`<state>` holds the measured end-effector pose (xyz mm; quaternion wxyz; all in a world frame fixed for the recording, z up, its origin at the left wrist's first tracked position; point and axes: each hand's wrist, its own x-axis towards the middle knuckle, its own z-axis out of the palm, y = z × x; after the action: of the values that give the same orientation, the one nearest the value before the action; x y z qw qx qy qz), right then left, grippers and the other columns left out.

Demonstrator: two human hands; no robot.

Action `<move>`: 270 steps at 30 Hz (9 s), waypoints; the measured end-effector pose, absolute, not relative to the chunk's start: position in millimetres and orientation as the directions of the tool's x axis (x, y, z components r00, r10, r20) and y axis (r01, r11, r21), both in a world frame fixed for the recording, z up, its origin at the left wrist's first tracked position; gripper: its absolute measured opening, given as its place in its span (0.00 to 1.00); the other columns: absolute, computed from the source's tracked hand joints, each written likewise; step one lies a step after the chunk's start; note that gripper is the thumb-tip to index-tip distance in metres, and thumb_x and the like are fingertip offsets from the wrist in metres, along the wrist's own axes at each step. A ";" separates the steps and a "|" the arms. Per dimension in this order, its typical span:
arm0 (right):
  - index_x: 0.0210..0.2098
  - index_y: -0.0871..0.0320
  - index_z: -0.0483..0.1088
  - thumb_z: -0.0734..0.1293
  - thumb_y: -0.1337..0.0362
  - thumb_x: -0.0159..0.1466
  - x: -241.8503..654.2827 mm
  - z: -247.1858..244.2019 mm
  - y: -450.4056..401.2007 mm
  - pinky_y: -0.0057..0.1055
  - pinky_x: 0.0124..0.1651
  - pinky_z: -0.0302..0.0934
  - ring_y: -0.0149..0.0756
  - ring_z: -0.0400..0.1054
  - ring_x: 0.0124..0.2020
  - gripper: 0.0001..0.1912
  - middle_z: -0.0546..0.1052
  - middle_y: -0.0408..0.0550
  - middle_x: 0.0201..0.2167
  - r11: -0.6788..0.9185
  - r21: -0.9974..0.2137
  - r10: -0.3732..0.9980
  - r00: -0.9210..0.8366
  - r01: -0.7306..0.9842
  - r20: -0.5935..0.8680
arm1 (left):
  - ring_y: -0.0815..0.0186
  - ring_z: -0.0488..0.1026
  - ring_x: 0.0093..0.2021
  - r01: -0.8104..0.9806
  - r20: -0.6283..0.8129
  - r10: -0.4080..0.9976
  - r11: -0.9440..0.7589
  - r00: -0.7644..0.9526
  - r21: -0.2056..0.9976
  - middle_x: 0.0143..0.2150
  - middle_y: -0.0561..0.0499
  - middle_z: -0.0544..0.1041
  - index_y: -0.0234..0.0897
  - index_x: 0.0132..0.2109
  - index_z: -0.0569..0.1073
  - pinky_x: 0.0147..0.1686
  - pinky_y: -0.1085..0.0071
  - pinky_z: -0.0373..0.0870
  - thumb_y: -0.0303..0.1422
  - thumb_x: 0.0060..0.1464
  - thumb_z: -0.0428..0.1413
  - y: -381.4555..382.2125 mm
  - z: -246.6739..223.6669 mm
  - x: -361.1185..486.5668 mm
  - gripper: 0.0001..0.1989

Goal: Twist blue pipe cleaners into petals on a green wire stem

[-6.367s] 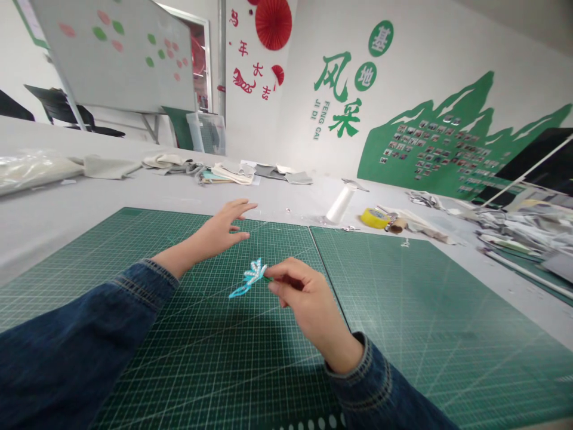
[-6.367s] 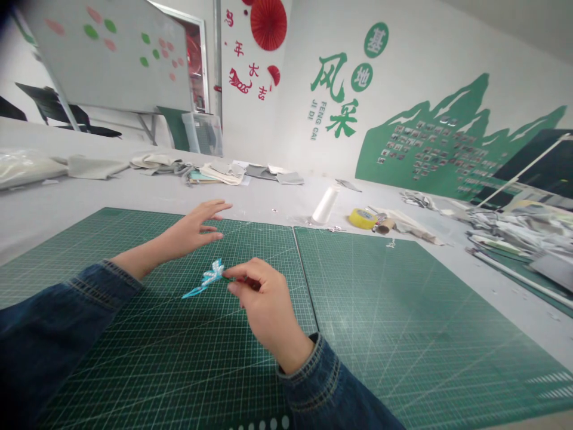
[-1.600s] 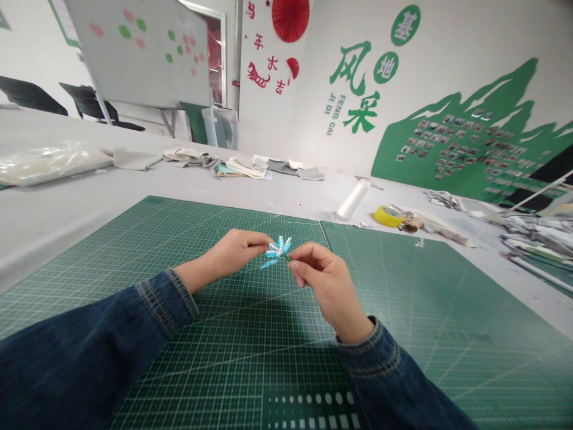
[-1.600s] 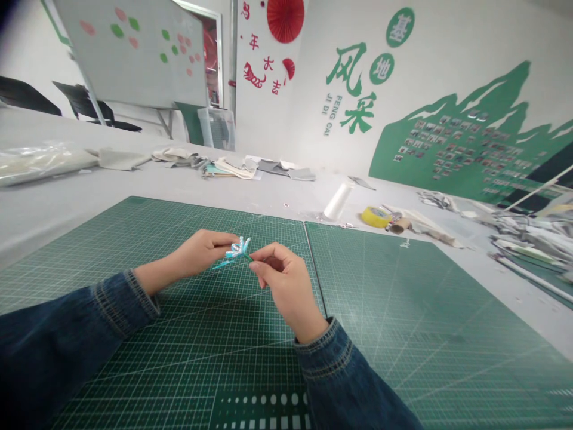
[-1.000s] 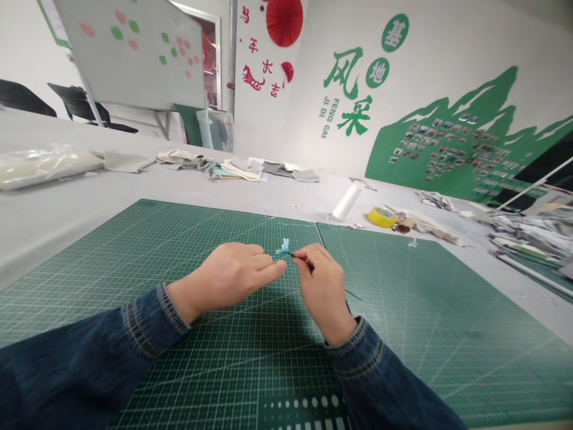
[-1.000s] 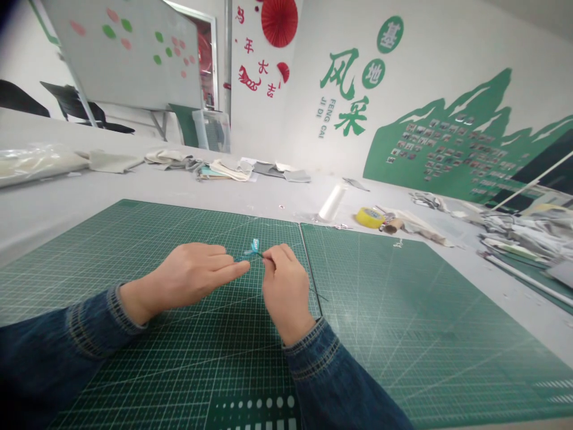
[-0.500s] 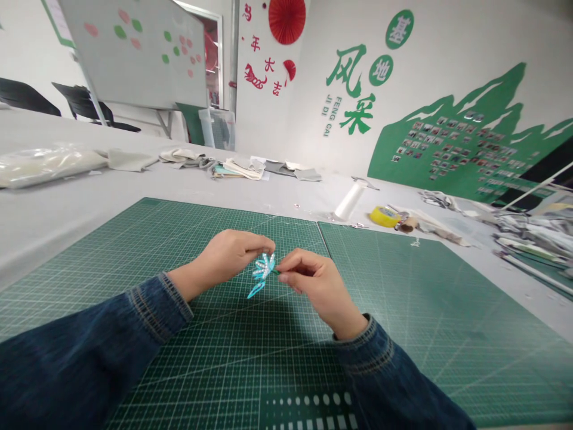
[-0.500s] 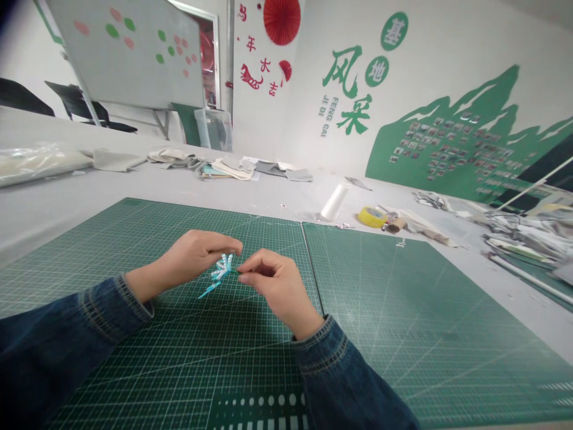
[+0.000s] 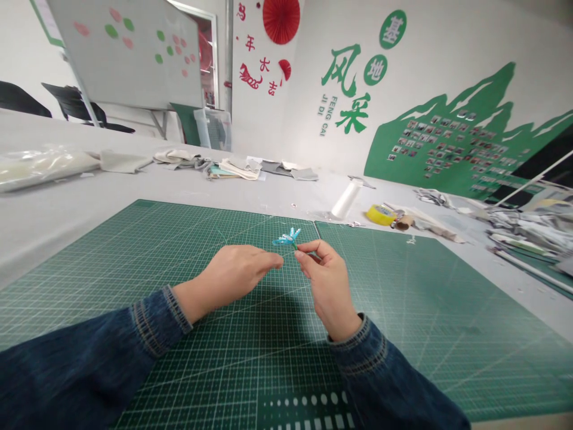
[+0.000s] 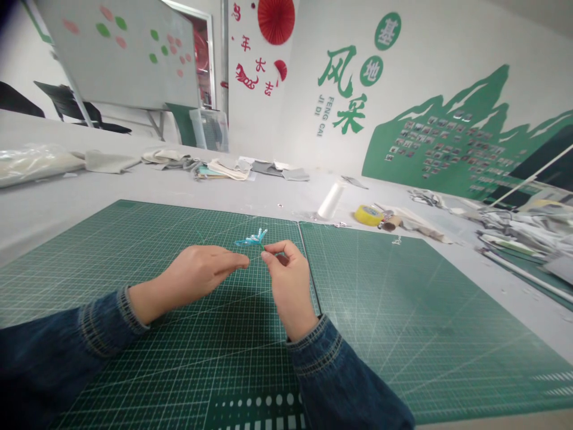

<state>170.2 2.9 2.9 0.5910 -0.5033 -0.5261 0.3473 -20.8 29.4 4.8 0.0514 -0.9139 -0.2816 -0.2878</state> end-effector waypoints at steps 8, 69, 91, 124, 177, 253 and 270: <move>0.35 0.57 0.71 0.59 0.71 0.68 176.1 3.2 -4.5 0.34 0.41 0.60 0.37 0.67 0.37 0.10 0.74 0.48 0.34 0.515 -0.406 0.764 -0.190 0.755 0.616 | 0.67 0.64 0.25 0.506 0.583 0.214 -0.764 0.784 -0.400 0.25 0.55 0.70 0.33 0.48 0.72 0.23 0.70 0.62 0.26 0.64 0.49 18.9 18.3 -23.9 0.10; 0.30 0.56 0.71 0.64 0.74 0.62 174.8 -3.9 1.7 0.32 0.36 0.59 0.34 0.66 0.32 0.08 0.73 0.43 0.30 0.460 -0.647 0.800 0.032 0.608 0.599 | 0.68 0.68 0.27 0.525 0.584 0.346 -0.835 0.734 -0.164 0.26 0.55 0.72 0.39 0.46 0.75 0.26 0.71 0.63 0.27 0.65 0.47 22.4 7.2 -15.4 0.12; 0.29 0.56 0.74 0.71 0.69 0.56 176.7 -1.6 3.8 0.27 0.27 0.55 0.28 0.61 0.23 0.03 0.69 0.37 0.20 0.239 -0.971 0.971 -0.031 -0.010 0.239 | 0.69 0.77 0.35 0.437 0.312 0.778 -0.581 0.545 0.686 0.34 0.56 0.81 0.39 0.37 0.79 0.37 0.74 0.70 0.32 0.61 0.52 51.9 -4.1 -17.0 0.11; 0.30 0.55 0.72 0.70 0.69 0.57 176.2 -2.8 3.5 0.27 0.26 0.52 0.28 0.58 0.21 0.03 0.66 0.36 0.19 0.256 -0.966 0.967 -0.002 -0.038 0.256 | 0.68 0.77 0.34 0.514 0.359 0.779 -0.615 0.514 0.598 0.36 0.56 0.82 0.41 0.39 0.79 0.36 0.73 0.69 0.31 0.61 0.52 53.3 -2.4 -20.4 0.11; 0.32 0.58 0.75 0.69 0.64 0.55 170.8 -2.6 5.7 0.28 0.24 0.49 0.28 0.57 0.20 0.05 0.67 0.38 0.17 0.121 -0.992 0.992 0.047 -0.038 0.119 | 0.66 0.76 0.42 0.221 0.300 0.780 -0.482 0.550 0.848 0.38 0.54 0.81 0.39 0.37 0.77 0.48 0.67 0.69 0.28 0.59 0.53 34.5 -9.3 -1.1 0.08; 0.33 0.55 0.73 0.62 0.73 0.65 178.1 -0.5 -3.4 0.32 0.41 0.61 0.34 0.68 0.35 0.10 0.75 0.44 0.33 0.601 -0.554 0.793 -0.339 0.576 0.507 | 0.67 0.77 0.39 0.562 0.568 0.632 -0.761 0.527 0.324 0.38 0.53 0.82 0.41 0.43 0.78 0.38 0.72 0.71 0.32 0.63 0.51 46.0 7.9 -20.3 0.10; 0.32 0.55 0.72 0.69 0.64 0.58 178.5 -12.2 8.6 0.28 0.25 0.52 0.30 0.57 0.21 0.03 0.64 0.36 0.18 0.297 -0.934 0.923 0.192 0.199 0.335 | 0.68 0.76 0.32 0.393 0.464 0.768 -0.630 0.440 0.670 0.33 0.53 0.82 0.39 0.39 0.80 0.34 0.72 0.71 0.37 0.62 0.53 29.7 -10.6 1.3 0.11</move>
<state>178.5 8.6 -12.2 0.5837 -0.5052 -0.5550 0.3098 1.3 29.7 -10.6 -0.2405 -0.8138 -0.3567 -0.3906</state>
